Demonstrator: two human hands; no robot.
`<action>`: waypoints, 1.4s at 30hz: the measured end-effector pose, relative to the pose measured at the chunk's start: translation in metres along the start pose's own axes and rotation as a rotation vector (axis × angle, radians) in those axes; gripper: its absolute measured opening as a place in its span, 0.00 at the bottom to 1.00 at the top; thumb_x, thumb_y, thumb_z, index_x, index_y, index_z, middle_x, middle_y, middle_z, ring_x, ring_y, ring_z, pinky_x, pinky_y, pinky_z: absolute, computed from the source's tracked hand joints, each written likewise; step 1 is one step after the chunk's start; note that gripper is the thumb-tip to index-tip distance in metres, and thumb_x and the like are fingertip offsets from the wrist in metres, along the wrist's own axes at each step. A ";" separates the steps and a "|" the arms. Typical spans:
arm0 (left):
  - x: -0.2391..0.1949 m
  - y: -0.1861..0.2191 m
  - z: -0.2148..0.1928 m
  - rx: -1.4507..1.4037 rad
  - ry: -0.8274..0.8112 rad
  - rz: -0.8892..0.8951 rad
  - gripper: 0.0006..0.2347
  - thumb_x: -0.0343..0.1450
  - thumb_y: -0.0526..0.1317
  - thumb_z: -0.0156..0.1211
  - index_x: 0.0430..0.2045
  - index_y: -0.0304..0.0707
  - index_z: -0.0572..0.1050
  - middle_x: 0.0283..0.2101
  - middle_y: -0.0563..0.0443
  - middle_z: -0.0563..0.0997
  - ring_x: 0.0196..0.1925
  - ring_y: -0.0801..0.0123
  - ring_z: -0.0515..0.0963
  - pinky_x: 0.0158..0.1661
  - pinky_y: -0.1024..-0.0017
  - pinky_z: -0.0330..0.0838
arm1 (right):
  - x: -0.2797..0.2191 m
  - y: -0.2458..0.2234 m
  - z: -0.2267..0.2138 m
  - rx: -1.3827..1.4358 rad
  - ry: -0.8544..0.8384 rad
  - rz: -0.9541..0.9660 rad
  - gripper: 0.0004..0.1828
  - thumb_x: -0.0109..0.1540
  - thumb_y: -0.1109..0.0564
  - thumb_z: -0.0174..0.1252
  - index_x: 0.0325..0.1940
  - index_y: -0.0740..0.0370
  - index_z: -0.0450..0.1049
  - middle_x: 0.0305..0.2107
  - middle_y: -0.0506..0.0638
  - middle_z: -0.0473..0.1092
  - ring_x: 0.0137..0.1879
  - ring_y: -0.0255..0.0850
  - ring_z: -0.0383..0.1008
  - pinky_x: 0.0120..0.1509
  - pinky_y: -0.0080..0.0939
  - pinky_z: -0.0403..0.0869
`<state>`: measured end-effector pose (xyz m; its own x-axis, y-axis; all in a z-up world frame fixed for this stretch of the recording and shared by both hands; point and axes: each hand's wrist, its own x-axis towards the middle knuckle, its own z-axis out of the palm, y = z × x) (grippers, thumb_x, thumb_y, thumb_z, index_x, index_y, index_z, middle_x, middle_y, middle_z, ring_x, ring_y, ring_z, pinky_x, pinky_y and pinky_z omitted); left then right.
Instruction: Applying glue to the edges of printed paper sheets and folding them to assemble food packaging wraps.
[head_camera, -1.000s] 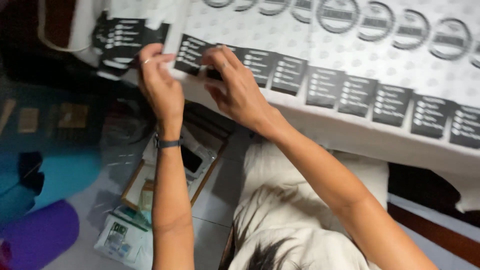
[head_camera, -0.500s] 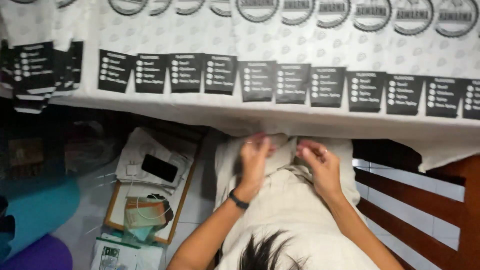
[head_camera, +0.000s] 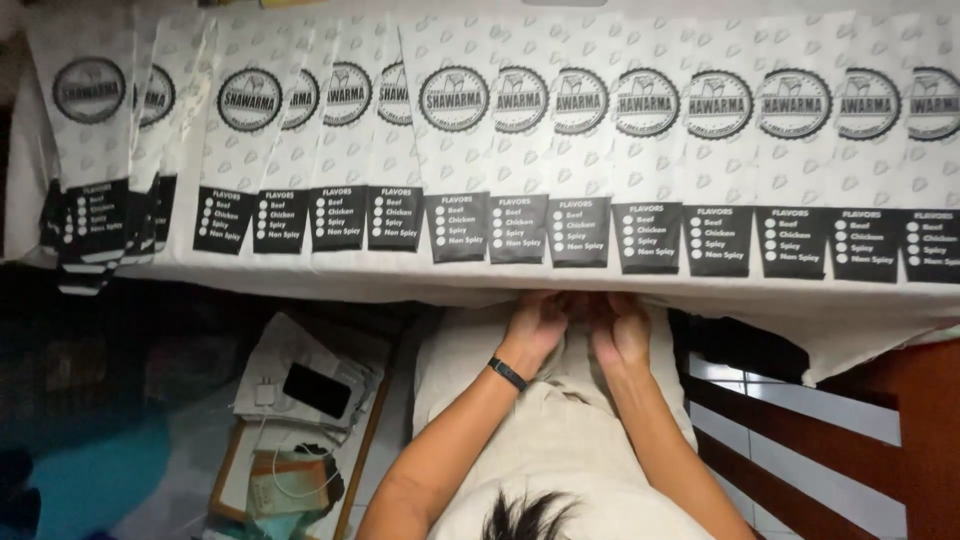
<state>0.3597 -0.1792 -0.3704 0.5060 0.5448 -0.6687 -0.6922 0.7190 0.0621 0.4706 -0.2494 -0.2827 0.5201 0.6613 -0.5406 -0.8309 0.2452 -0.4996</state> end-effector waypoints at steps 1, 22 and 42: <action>0.014 -0.005 -0.011 -0.022 0.031 -0.020 0.10 0.74 0.33 0.59 0.50 0.38 0.76 0.51 0.45 0.77 0.60 0.51 0.75 0.65 0.47 0.65 | 0.009 0.002 -0.008 0.028 0.011 -0.010 0.13 0.68 0.62 0.57 0.58 0.62 0.74 0.53 0.56 0.74 0.63 0.59 0.72 0.73 0.70 0.67; -0.286 0.065 0.201 1.571 -0.602 1.150 0.10 0.70 0.30 0.67 0.44 0.33 0.78 0.38 0.43 0.80 0.32 0.66 0.78 0.30 0.75 0.74 | -0.191 -0.156 0.158 -1.393 -0.418 -0.950 0.08 0.63 0.65 0.64 0.46 0.66 0.79 0.41 0.56 0.78 0.48 0.44 0.79 0.58 0.37 0.76; -0.234 0.070 0.255 1.665 -0.752 2.098 0.04 0.71 0.29 0.64 0.34 0.21 0.80 0.31 0.38 0.75 0.21 0.58 0.69 0.24 0.67 0.68 | -0.139 -0.126 0.181 -1.443 -0.451 -1.701 0.09 0.60 0.64 0.72 0.44 0.68 0.84 0.39 0.57 0.77 0.45 0.51 0.76 0.52 0.49 0.78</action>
<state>0.3238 -0.1462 -0.0207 0.4087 0.2521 0.8772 0.1625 -0.9658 0.2019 0.4667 -0.2437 -0.0217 0.1242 0.5818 0.8038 0.9356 0.2011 -0.2902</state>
